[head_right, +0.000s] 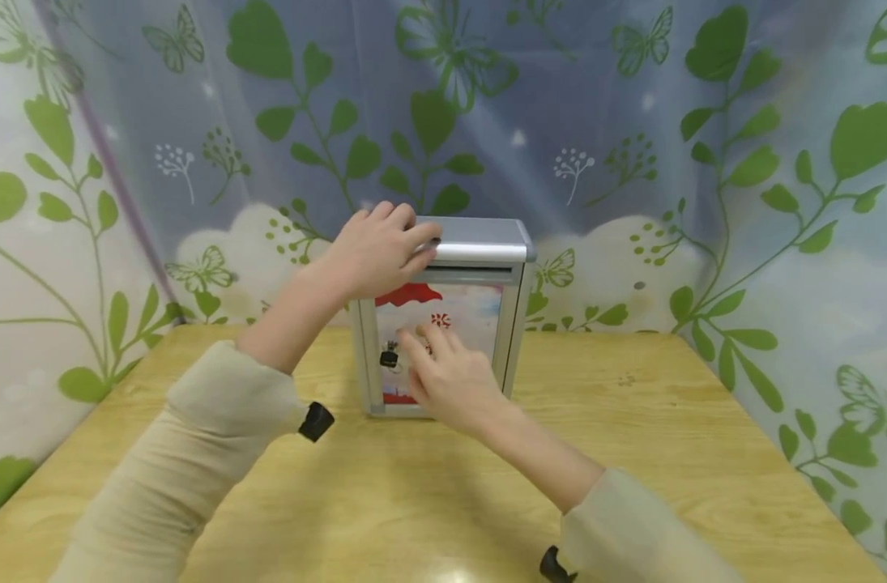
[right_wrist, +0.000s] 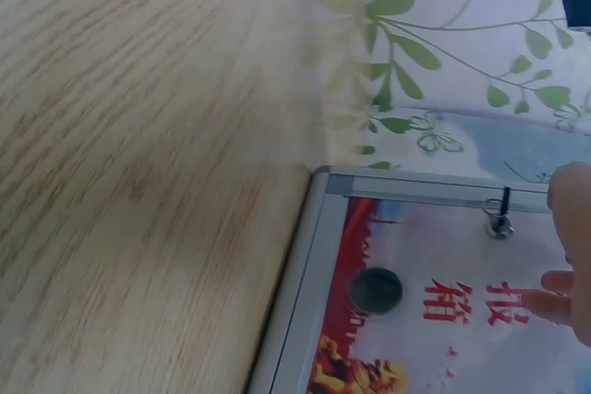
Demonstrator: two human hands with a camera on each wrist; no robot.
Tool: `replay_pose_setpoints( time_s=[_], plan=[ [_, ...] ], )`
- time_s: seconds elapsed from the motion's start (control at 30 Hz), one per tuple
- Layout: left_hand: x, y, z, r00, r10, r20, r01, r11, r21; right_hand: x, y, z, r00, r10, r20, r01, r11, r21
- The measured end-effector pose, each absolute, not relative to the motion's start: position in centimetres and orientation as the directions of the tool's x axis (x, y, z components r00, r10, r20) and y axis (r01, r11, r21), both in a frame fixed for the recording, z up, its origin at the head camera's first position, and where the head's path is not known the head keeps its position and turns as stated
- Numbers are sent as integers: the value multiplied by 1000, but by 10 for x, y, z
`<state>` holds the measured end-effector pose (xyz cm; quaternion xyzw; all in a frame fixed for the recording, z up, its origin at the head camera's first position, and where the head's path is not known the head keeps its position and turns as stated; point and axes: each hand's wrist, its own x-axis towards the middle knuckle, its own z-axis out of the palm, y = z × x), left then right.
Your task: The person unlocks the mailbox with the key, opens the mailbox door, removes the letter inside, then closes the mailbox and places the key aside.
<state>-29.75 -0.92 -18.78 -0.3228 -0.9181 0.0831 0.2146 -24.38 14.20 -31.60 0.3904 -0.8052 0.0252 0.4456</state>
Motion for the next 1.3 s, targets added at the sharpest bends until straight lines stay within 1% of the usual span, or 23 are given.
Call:
replay_pose_setpoints(
  time_s=[0.13, 0.27, 0.37, 0.5, 0.63, 0.73, 0.9, 1.0, 1.07, 1.1, 1.2, 1.27, 1.3],
  plan=[
    [-297, -1, -188, -720, 617, 319, 525, 784, -331, -249, 128, -322, -342, -624, 702, -642, 701, 311],
    [-297, 2, -190, -725, 612, 316, 512, 786, -346, -250, 116, -326, -390, -655, 647, -611, 710, 351],
    [-297, 2, -190, -730, 604, 319, 503, 791, -348, -250, 110, -328, -407, -668, 623, -592, 712, 378],
    [-297, 2, -190, -732, 603, 317, 507, 793, -338, -254, 104, -328, -393, -662, 638, -572, 719, 394],
    [-297, 2, -188, -739, 598, 309, 512, 797, -319, -258, 98, -326, -393, -659, 642, -552, 727, 408],
    [-297, 1, -188, -743, 598, 301, 514, 798, -315, -262, 94, -326, -389, -681, 621, -524, 718, 459],
    [-297, -1, -188, -741, 602, 297, 522, 795, -308, -265, 90, -328, -348, -735, 582, -484, 672, 560],
    [-297, -1, -187, -735, 607, 302, 529, 792, -303, -266, 90, -329, -350, -741, 573, -485, 667, 566],
    [-297, -2, -186, -733, 610, 302, 532, 790, -303, -266, 90, -330, -382, -726, 572, -522, 680, 515],
    [-297, -2, -186, -733, 610, 301, 532, 790, -305, -266, 90, -329, -413, -708, 573, -553, 694, 461],
    [-297, -2, -185, -738, 607, 294, 529, 791, -308, -265, 91, -328, -521, -629, 578, -653, 729, 204],
    [-296, -2, -185, -741, 606, 289, 529, 792, -305, -264, 93, -326, -595, -568, 569, -684, 729, 11],
    [-296, -2, -185, -741, 607, 287, 530, 792, -303, -263, 93, -326, -626, -543, 559, -687, 724, -66]
  ],
)
